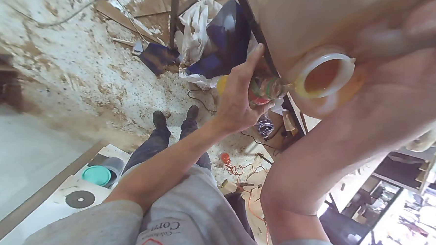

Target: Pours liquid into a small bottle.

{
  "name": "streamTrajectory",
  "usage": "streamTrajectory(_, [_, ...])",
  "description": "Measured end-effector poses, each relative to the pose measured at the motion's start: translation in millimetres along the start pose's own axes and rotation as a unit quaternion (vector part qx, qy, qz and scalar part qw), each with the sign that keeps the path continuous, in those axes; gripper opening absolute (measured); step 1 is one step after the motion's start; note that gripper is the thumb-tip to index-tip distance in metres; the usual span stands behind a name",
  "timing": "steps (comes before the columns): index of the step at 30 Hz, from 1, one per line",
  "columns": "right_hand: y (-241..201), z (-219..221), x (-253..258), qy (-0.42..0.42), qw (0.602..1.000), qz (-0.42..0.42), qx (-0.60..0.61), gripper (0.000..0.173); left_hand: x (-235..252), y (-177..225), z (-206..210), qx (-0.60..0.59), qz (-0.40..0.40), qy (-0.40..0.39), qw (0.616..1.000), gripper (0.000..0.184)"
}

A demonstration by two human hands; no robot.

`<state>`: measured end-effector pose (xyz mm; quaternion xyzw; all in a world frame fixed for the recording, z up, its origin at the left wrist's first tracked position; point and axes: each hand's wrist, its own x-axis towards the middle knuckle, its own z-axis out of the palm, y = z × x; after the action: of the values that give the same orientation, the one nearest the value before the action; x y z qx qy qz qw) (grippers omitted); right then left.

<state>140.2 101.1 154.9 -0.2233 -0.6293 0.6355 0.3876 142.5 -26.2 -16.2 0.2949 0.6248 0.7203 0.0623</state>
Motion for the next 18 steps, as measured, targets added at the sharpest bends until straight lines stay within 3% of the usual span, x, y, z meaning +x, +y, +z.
streamTrajectory(8, [-3.8, 6.0, 6.1, 0.031, 0.999, 0.017, 0.000, 0.029, 0.8, -0.7, 2.2, 0.002, 0.012, 0.011, 1.000, 0.106])
streamTrajectory(18, [-6.7, 2.4, 17.6, 0.052, 0.998, 0.030, -0.012, 0.025, 4.3, 3.9, 7.1, -0.007, 0.009, 0.014, 1.000, 0.109])
